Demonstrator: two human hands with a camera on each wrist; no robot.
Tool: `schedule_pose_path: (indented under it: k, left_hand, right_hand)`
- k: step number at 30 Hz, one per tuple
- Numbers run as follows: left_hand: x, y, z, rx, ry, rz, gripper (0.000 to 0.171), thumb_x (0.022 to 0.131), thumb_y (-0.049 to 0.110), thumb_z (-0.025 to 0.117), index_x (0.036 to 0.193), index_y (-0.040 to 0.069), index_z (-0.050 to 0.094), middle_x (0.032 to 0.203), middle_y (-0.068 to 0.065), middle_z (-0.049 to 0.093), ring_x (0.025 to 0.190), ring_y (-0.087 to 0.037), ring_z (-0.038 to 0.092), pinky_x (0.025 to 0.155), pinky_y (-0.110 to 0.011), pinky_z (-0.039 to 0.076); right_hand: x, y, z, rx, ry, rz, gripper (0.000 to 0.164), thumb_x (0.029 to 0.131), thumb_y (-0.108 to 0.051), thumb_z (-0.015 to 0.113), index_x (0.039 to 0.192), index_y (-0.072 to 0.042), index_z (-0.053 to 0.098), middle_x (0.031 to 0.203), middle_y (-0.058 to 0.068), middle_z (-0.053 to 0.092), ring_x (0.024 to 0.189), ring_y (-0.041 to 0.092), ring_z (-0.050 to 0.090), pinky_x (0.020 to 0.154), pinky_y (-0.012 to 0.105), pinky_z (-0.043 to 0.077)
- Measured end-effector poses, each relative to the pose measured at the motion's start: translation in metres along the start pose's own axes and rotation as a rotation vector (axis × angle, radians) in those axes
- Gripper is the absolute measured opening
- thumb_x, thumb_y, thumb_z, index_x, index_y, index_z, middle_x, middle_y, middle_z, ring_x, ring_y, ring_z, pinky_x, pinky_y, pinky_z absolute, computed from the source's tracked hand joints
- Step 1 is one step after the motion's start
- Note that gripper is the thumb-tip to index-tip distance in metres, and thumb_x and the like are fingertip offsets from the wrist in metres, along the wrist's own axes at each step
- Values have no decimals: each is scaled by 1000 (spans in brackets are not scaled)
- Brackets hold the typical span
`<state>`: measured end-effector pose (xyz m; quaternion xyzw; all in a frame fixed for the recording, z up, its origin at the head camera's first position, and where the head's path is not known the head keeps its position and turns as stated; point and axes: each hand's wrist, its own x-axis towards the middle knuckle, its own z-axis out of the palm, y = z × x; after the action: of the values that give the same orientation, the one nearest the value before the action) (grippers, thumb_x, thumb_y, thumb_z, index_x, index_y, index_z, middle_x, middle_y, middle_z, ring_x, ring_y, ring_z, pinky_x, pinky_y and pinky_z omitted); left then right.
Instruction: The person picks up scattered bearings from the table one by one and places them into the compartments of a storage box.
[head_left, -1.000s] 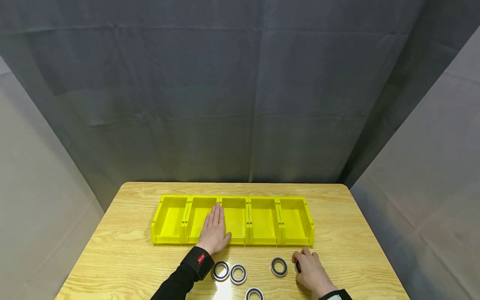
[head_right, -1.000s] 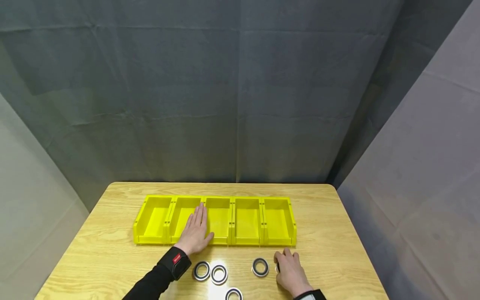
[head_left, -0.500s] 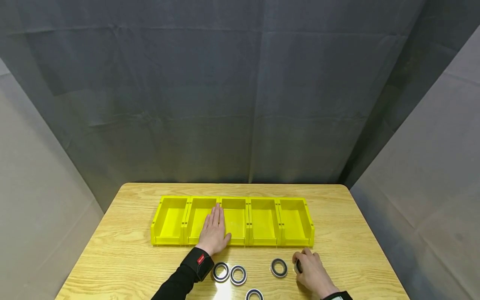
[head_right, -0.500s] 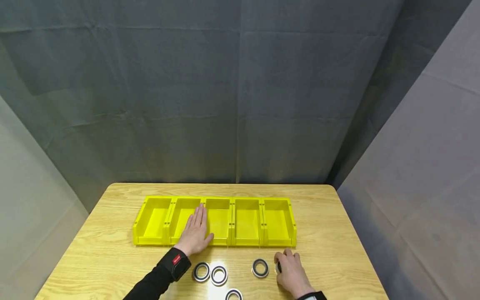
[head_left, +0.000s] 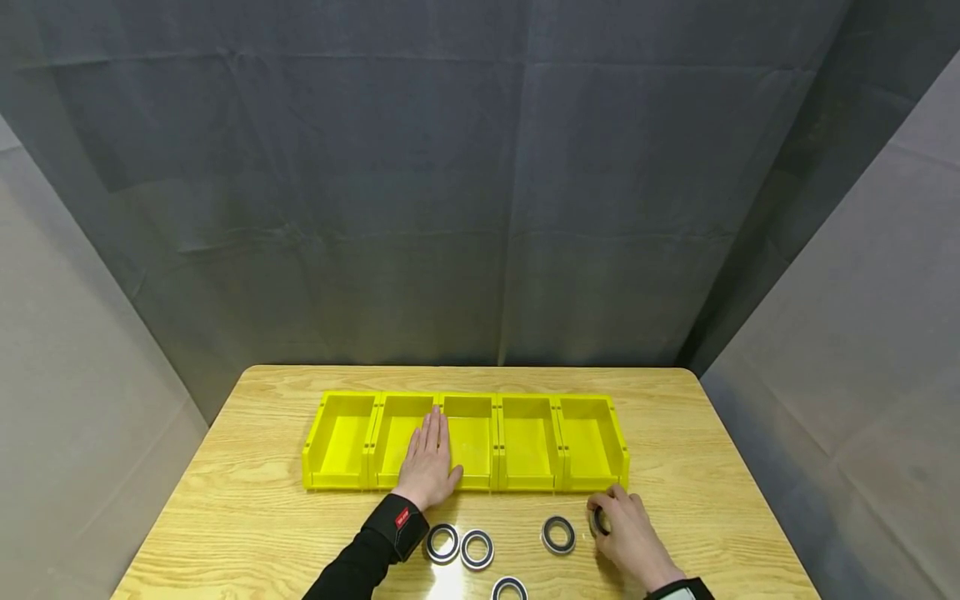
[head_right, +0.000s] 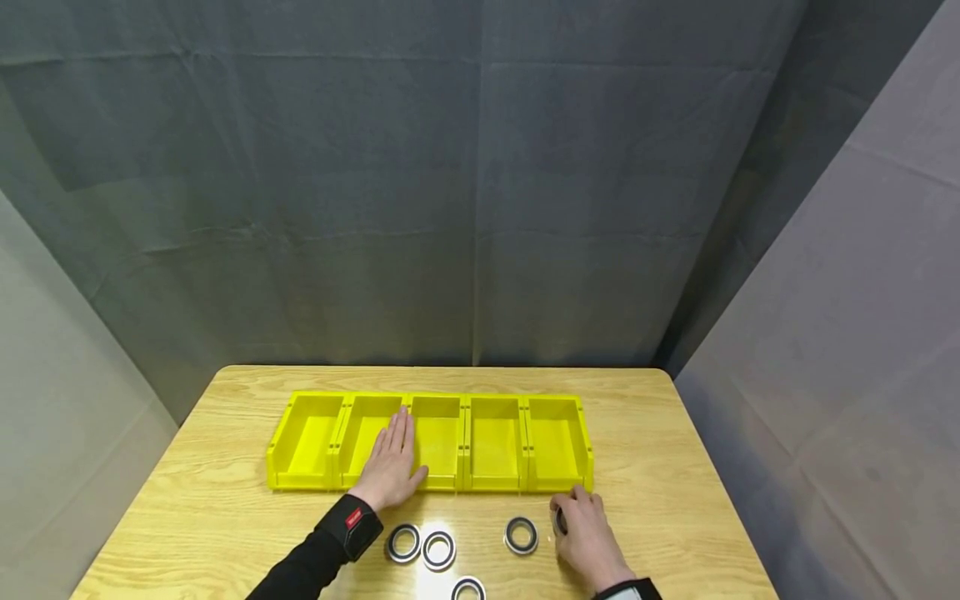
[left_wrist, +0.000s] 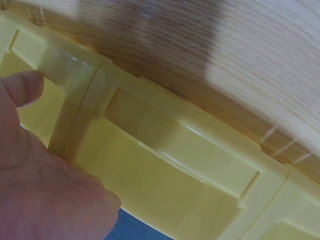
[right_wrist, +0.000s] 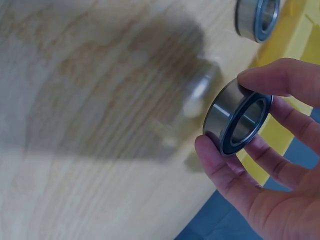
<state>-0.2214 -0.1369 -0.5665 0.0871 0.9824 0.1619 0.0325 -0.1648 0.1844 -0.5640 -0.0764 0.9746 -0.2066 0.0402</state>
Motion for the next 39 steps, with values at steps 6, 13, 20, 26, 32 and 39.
schedule_pose_path:
  k: [6, 13, 20, 26, 32, 39]
  left_hand:
    - [-2, 1, -2, 14, 8, 5, 85, 96, 30, 66, 157, -8, 20, 168, -25, 10, 156, -40, 17, 127, -53, 19]
    - [2, -4, 5, -3, 9, 6, 88, 95, 31, 66, 158, -6, 17, 169, -24, 8, 157, -40, 14, 128, -53, 17]
    - [5, -10, 14, -4, 42, 22, 90, 95, 33, 67, 159, -5, 17, 169, -22, 7, 157, -38, 13, 128, -54, 16]
    - [5, -8, 13, -23, 38, 21, 89, 95, 31, 67, 158, -6, 16, 169, -23, 7, 157, -39, 12, 128, -54, 15]
    - [2, -5, 9, -27, 39, 21, 88, 95, 29, 66, 158, -7, 16, 169, -24, 9, 157, -39, 14, 128, -54, 15]
    - [2, -5, 9, -18, 14, 6, 89, 95, 30, 66, 158, -6, 15, 169, -22, 7, 157, -38, 13, 128, -54, 15]
  right_hand:
    - [6, -5, -12, -17, 43, -29, 33, 66, 5, 83, 94, -11, 72, 98, 8, 62, 89, 27, 56, 80, 47, 50]
    - [17, -11, -28, -26, 75, -52, 35, 67, 4, 85, 97, -8, 73, 101, 11, 63, 92, 29, 57, 83, 50, 51]
    - [30, -17, -33, -44, 162, -116, 32, 69, 4, 85, 97, -7, 73, 100, 12, 64, 93, 31, 59, 87, 49, 51]
    - [39, -20, -35, -51, 194, -112, 31, 71, 3, 83, 98, -6, 73, 102, 14, 64, 93, 33, 58, 85, 50, 52]
    - [49, -24, -36, -50, 205, -125, 30, 72, 3, 82, 99, -5, 73, 100, 14, 63, 92, 32, 58, 86, 48, 49]
    - [64, -30, -34, -32, 199, -128, 30, 72, 3, 82, 99, -5, 73, 99, 13, 63, 94, 31, 59, 89, 50, 49]
